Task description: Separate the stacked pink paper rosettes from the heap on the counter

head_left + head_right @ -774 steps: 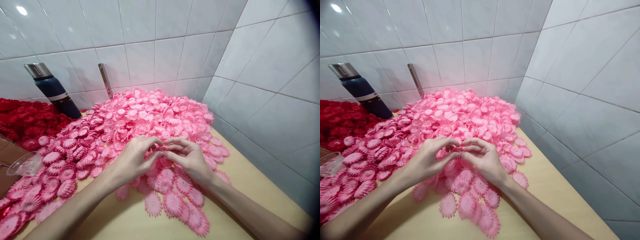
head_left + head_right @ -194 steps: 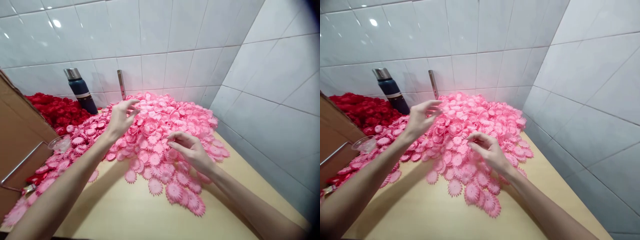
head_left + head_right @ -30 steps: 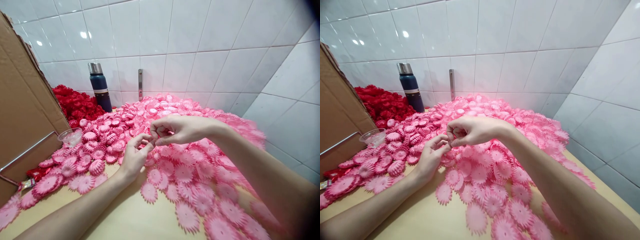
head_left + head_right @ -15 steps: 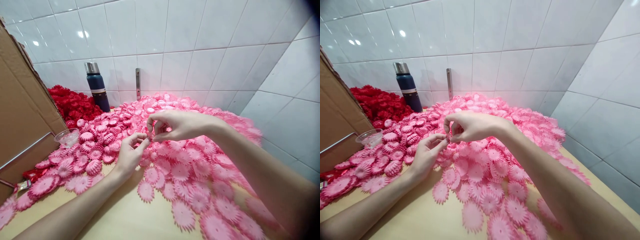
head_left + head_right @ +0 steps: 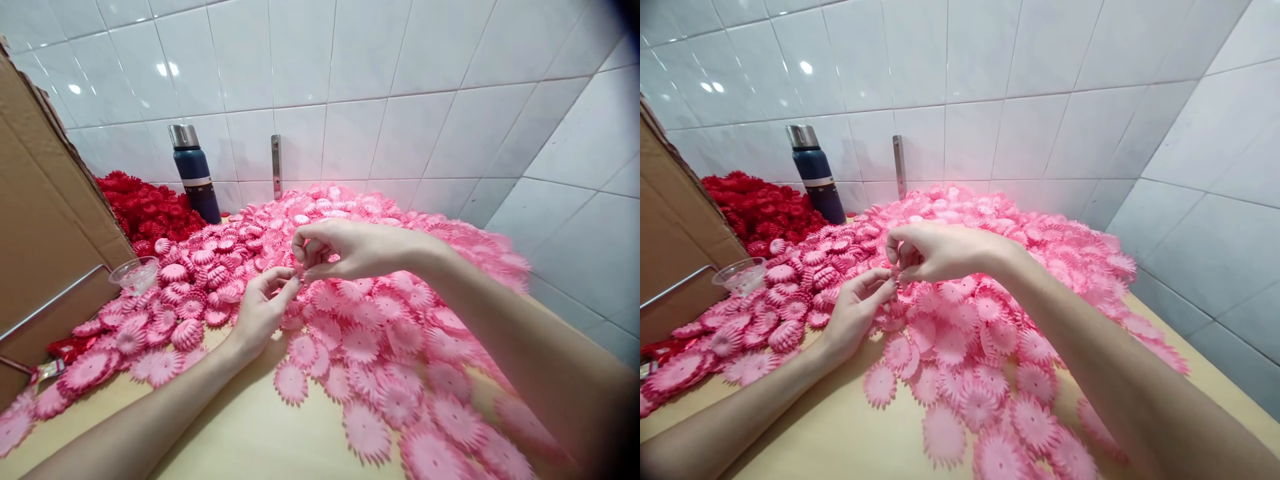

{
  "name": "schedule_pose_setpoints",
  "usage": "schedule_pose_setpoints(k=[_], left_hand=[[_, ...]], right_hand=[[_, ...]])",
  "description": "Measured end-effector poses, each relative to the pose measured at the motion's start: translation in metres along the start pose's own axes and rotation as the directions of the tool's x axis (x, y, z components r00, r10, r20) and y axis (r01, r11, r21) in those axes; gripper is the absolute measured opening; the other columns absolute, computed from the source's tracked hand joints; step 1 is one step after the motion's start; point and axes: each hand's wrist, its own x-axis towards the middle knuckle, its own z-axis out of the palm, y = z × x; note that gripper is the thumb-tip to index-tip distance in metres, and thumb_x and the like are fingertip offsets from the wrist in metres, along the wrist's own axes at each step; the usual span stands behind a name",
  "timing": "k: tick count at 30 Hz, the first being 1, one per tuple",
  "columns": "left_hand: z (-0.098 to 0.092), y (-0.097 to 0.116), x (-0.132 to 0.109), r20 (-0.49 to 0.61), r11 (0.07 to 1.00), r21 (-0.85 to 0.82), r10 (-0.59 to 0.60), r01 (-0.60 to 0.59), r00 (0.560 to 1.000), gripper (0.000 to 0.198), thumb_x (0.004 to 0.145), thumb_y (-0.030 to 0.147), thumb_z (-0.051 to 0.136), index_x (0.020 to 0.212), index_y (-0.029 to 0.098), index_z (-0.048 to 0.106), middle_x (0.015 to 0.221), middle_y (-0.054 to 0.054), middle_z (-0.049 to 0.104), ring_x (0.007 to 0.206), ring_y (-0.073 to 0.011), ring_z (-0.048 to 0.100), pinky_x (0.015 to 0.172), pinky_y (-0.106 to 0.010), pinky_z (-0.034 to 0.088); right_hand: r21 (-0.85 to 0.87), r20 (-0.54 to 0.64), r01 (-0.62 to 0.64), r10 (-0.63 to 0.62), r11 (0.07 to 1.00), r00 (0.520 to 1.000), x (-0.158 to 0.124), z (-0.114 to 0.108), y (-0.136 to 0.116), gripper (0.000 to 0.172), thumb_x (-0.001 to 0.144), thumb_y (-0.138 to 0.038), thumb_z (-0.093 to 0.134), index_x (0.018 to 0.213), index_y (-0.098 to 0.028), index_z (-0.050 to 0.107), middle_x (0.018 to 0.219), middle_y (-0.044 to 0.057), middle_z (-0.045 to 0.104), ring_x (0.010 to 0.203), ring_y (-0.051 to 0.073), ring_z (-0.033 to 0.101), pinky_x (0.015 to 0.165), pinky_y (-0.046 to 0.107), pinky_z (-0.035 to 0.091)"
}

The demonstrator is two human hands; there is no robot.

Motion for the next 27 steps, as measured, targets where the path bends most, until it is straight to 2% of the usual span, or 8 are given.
schedule_pose_setpoints(k=[7,13,18,22,24,27], left_hand=[[0.0,-0.003,-0.001,0.011,1.0,-0.002,0.009,-0.009,1.0,0.008,0.077,0.023,0.066,0.077,0.015,0.064,0.067,0.001,0.06,0.061,-0.0098,0.051,0.058,-0.021,0.041],[0.004,-0.003,-0.003,-0.012,1.0,-0.021,-0.008,0.007,1.0,0.013,0.081,0.027,0.065,0.078,0.015,0.061,0.067,0.001,0.055,0.062,-0.0093,0.046,0.057,-0.02,0.037],[0.004,0.003,-0.007,-0.017,0.999,-0.002,0.036,-0.036,0.999,0.013,0.083,0.028,0.063,0.079,0.016,0.059,0.068,0.002,0.053,0.061,-0.0096,0.045,0.057,-0.021,0.038],[0.004,0.009,-0.01,0.013,0.998,0.04,0.045,-0.045,0.999,0.014,0.084,0.028,0.062,0.077,0.017,0.057,0.073,0.001,0.054,0.063,-0.0099,0.048,0.057,-0.022,0.042],[0.005,0.01,-0.011,-0.005,0.998,0.043,0.051,-0.05,0.999,0.015,0.085,0.028,0.061,0.075,0.017,0.056,0.072,0.002,0.053,0.061,-0.0094,0.046,0.055,-0.022,0.041],[0.007,0.011,-0.012,-0.086,0.995,0.049,0.09,-0.086,0.992,0.016,0.085,0.027,0.06,0.074,0.017,0.056,0.07,0.002,0.051,0.058,-0.0087,0.043,0.053,-0.022,0.04]], right_hand=[[-0.11,0.008,-0.029,0.031,0.994,1.0,-0.002,0.0,-0.005,0.016,0.079,-0.028,0.063,0.084,-0.022,0.049,0.079,0.0,0.062,0.066,0.013,0.055,0.052,0.025,0.041],[-0.162,-0.004,0.029,-0.03,0.986,1.0,-0.001,0.001,-0.006,0.013,0.077,-0.021,0.06,0.077,-0.021,0.047,0.072,-0.001,0.054,0.06,0.011,0.045,0.05,0.024,0.036],[-0.014,0.008,0.07,-0.07,0.997,0.998,-0.003,-0.002,-0.005,0.022,0.074,-0.009,0.059,0.071,-0.02,0.041,0.064,-0.004,0.046,0.055,0.008,0.041,0.048,0.023,0.033],[0.069,-0.066,0.086,-0.081,0.994,0.995,-0.007,-0.006,0.0,0.029,0.073,-0.006,0.061,0.067,-0.021,0.036,0.059,-0.007,0.036,0.053,0.007,0.037,0.047,0.024,0.03],[0.01,-0.105,0.113,-0.112,0.994,0.988,-0.007,-0.006,0.001,0.03,0.073,-0.007,0.06,0.066,-0.02,0.034,0.06,-0.006,0.036,0.054,0.008,0.037,0.048,0.025,0.03],[-0.174,-0.154,0.153,-0.18,0.973,0.971,-0.005,-0.003,0.0,0.028,0.072,-0.008,0.059,0.067,-0.02,0.034,0.063,-0.004,0.04,0.056,0.009,0.036,0.05,0.026,0.028]])
